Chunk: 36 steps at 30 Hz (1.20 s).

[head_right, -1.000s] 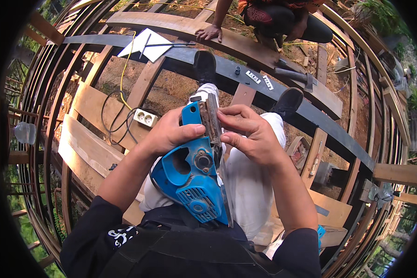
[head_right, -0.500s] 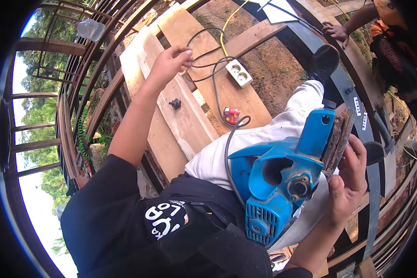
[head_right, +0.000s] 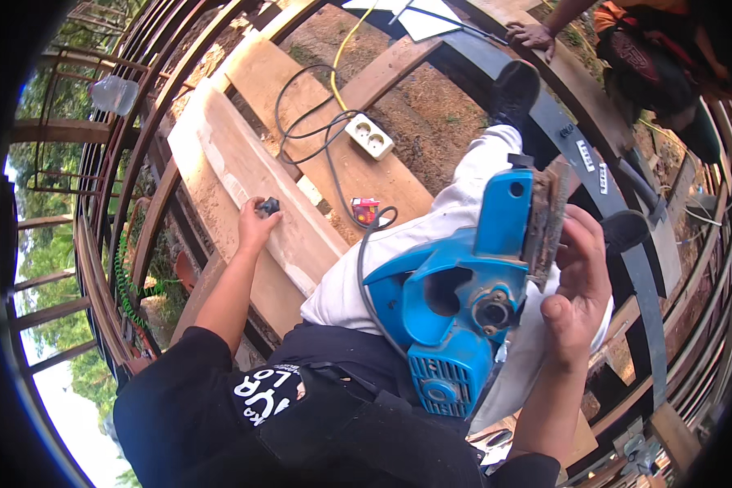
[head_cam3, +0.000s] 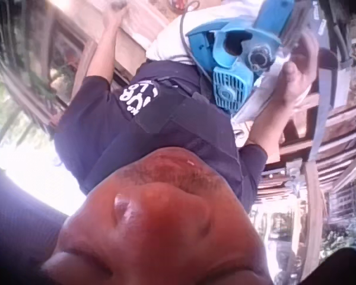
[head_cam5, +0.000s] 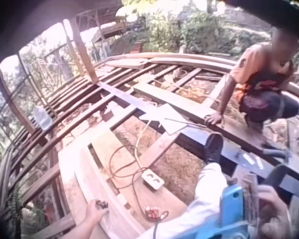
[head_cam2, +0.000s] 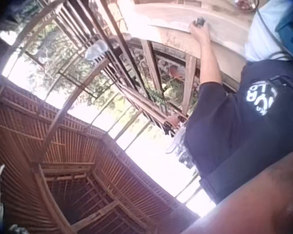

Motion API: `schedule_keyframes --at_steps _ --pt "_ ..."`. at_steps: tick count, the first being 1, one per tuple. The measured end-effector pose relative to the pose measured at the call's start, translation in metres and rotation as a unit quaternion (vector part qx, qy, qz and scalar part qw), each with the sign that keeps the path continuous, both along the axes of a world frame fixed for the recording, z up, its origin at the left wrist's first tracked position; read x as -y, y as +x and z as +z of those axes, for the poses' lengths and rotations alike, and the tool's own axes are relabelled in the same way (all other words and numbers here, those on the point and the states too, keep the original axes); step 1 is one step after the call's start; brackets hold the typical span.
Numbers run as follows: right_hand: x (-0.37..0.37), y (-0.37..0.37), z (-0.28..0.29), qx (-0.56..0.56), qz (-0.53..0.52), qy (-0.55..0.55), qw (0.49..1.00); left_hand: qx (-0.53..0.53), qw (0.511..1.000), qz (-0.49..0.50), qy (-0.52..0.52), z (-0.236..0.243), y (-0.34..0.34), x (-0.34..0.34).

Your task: The person disassembles a power planer while sitting on a wooden frame. They remove a metal square and a spring, unscrew several components from the base of the planer, and detach a metal plate to access internal parts.

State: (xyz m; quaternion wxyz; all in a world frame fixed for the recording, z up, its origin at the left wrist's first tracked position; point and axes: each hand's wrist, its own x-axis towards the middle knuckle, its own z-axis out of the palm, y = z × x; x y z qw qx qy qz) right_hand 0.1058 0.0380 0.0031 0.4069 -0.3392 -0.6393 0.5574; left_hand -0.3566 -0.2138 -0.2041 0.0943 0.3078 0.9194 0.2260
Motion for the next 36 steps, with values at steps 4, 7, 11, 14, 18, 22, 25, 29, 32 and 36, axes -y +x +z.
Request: schedule_keyframes --at_steps 4,7,11,14,18,22,25,29,32,36 --pt "-0.007 -0.006 0.007 0.017 0.043 0.03 0.998 0.035 0.999 0.007 0.031 0.002 0.002 0.01" --pt "-0.007 -0.001 0.012 0.034 0.048 0.071 0.996 0.112 0.99 0.047 0.073 -0.008 -0.009 0.018" --pt "-0.005 0.011 0.011 0.027 0.034 0.076 0.996 0.125 0.981 0.009 0.146 0.009 -0.004 -0.029" --pt "-0.006 0.011 0.011 0.026 0.046 0.074 0.996 0.206 0.956 -0.057 0.201 0.065 0.03 -0.089" --pt "-0.006 0.0 0.01 0.033 0.051 0.05 0.997 0.296 0.902 -0.159 0.271 0.139 0.079 -0.155" --pt "-0.002 0.006 0.001 -0.01 0.032 -0.003 0.999 0.405 0.825 -0.251 0.303 0.195 0.144 -0.205" --pt "0.001 0.001 0.005 -0.013 0.034 -0.019 0.999 0.425 0.815 -0.298 0.256 0.214 0.166 -0.208" --pt "0.003 0.002 0.002 -0.03 0.031 -0.048 0.998 0.428 0.811 -0.336 0.215 0.227 0.181 -0.198" --pt "0.007 0.007 -0.002 -0.063 0.008 -0.095 0.993 0.416 0.806 -0.354 0.227 0.224 0.191 -0.192" --pt "0.011 0.013 -0.005 -0.07 -0.03 -0.108 0.991 0.437 0.782 -0.361 0.26 0.218 0.204 -0.187"
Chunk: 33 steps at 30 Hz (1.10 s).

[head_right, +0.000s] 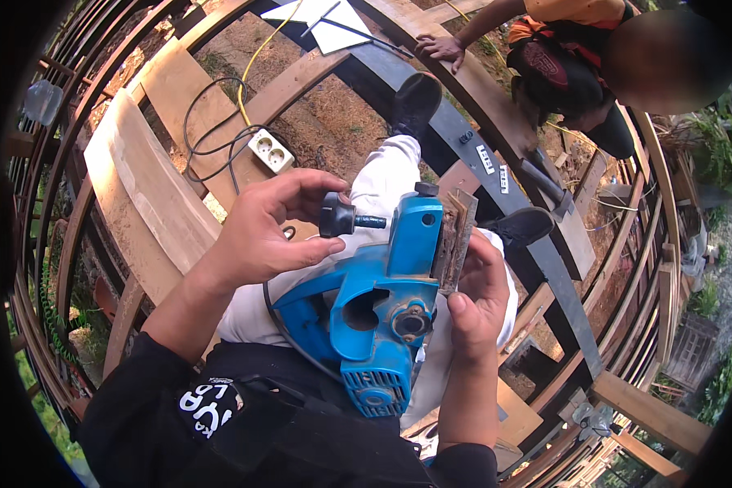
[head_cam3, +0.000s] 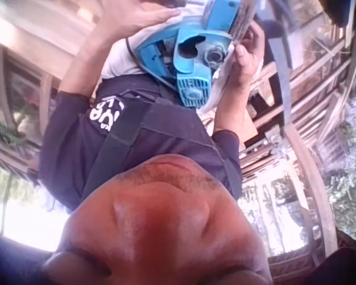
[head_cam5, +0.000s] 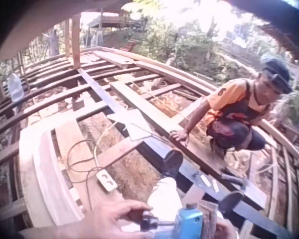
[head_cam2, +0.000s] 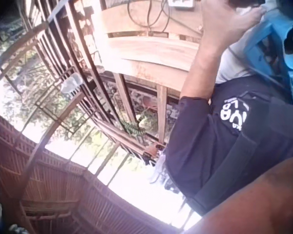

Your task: The person disassembles a power planer while sitting on a wooden frame. They remove a metal square and a spring, unscrew several components from the base of the planer, and detach a metal plate to access internal parts.

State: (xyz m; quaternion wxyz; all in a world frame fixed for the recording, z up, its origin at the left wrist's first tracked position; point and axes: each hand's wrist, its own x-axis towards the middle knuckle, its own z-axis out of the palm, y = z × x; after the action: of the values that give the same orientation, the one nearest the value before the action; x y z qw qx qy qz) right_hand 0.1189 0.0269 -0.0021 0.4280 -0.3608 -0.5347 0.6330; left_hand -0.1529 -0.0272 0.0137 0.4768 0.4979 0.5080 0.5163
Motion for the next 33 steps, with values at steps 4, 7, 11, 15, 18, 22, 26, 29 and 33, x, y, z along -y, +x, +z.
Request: schedule_keyframes --at_steps 4,7,11,15,18,22,26,29,33 --pt "0.004 -0.004 0.002 -0.004 -0.014 -0.014 1.0 0.019 1.0 -0.013 -0.009 -0.008 0.001 0.001" --pt "0.004 -0.005 0.003 -0.003 -0.012 -0.016 1.0 -0.004 1.0 -0.022 -0.018 -0.004 -0.003 -0.001" --pt "0.002 -0.008 0.002 -0.004 -0.005 -0.006 1.0 -0.015 0.996 -0.036 -0.074 -0.001 -0.006 -0.002" --pt "0.002 -0.01 0.004 -0.002 0.0 -0.002 1.0 -0.001 0.997 -0.037 -0.073 -0.003 -0.005 -0.003" --pt "0.001 -0.008 0.003 -0.006 0.008 0.004 1.0 0.065 0.99 -0.057 -0.111 -0.004 -0.002 -0.006" --pt "0.0 -0.005 -0.002 -0.012 0.009 0.01 1.0 0.138 0.976 -0.069 -0.152 -0.002 -0.001 -0.011" --pt "0.0 -0.005 0.0 0.0 0.019 0.011 1.0 0.125 0.987 -0.06 -0.081 -0.007 0.01 -0.011" --pt "0.0 -0.007 0.003 0.009 0.023 0.005 1.0 -0.016 0.996 -0.043 0.072 -0.018 0.012 -0.011" --pt "0.0 -0.005 0.003 0.011 0.029 0.007 0.999 -0.012 0.994 -0.072 0.078 -0.008 0.012 -0.014"
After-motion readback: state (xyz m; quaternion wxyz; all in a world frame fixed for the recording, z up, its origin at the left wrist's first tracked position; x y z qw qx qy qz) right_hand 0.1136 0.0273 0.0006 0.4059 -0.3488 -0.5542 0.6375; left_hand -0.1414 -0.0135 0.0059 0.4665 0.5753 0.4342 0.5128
